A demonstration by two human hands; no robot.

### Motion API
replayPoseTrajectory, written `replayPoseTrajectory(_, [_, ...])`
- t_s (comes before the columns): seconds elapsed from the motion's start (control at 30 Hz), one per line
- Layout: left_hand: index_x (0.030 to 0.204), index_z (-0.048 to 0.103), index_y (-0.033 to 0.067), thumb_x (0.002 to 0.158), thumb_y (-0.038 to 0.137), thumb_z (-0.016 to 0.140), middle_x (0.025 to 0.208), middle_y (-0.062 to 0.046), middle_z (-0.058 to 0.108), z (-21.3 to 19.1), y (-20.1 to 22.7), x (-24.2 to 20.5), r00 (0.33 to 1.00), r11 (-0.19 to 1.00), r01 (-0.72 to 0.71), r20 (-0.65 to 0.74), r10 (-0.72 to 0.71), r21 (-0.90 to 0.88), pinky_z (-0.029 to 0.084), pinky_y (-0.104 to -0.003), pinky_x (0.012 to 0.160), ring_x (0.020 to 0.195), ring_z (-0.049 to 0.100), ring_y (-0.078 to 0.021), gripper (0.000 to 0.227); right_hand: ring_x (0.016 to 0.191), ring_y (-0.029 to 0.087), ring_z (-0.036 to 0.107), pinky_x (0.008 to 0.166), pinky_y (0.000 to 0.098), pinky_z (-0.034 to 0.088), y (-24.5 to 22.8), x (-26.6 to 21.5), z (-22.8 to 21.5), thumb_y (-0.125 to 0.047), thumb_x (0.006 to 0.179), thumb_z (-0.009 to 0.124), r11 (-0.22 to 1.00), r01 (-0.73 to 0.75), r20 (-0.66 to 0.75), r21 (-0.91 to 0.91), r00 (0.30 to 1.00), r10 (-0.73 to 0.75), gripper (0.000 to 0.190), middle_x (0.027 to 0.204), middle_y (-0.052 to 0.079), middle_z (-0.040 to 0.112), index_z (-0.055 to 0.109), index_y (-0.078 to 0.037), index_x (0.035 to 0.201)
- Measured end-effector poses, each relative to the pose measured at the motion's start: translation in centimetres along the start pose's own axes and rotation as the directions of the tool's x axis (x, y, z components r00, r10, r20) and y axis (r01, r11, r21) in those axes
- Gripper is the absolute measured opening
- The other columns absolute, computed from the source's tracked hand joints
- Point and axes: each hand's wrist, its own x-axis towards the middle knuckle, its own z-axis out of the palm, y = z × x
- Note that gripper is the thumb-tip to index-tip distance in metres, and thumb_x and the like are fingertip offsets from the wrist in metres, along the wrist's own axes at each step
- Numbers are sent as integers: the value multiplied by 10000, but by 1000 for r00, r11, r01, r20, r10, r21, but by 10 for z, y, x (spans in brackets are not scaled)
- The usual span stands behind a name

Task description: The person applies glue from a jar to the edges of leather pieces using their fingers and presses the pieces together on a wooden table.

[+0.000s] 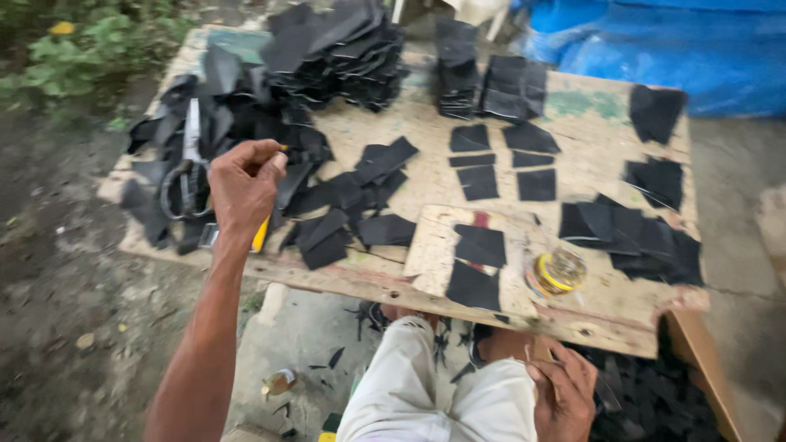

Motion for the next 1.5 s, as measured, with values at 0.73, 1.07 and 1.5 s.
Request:
replayPoseTrajectory(0.73, [927,789,-22,766,362,870,921,-302,725,-115,-173,17,958,485,187,-49,-284,854,567,-513,728,844,713,-444,425,917,257,645,831,320,516,-7,-8,8,-11,785,790,987,-55,-13,149,998,57,192,977,92,687,688,-28,947])
replayPoseTrajectory(1.07, [1083,811,30,964,325,792,893,-193,753,-136,-100,-1,969,622,246,-178,-170,744,546,-407,730,744,682,-282,318,600,123,558,581,255,468,-20,-5,1,-4,888,690,906,-295,127,303,955,269,91,703,27,578,688,14,977])
replayPoseTrajectory(1.5, [1035,770,23,629,133,915,893,-67,737,50,87,-287,689,866,437,709,-150,-242,565,-317,727,819,708,-187,444,940,212,623,894,356,466,-33,-77,5,-95,918,738,528,-427,358,734,904,233,260,1010,127,664,600,49,1086])
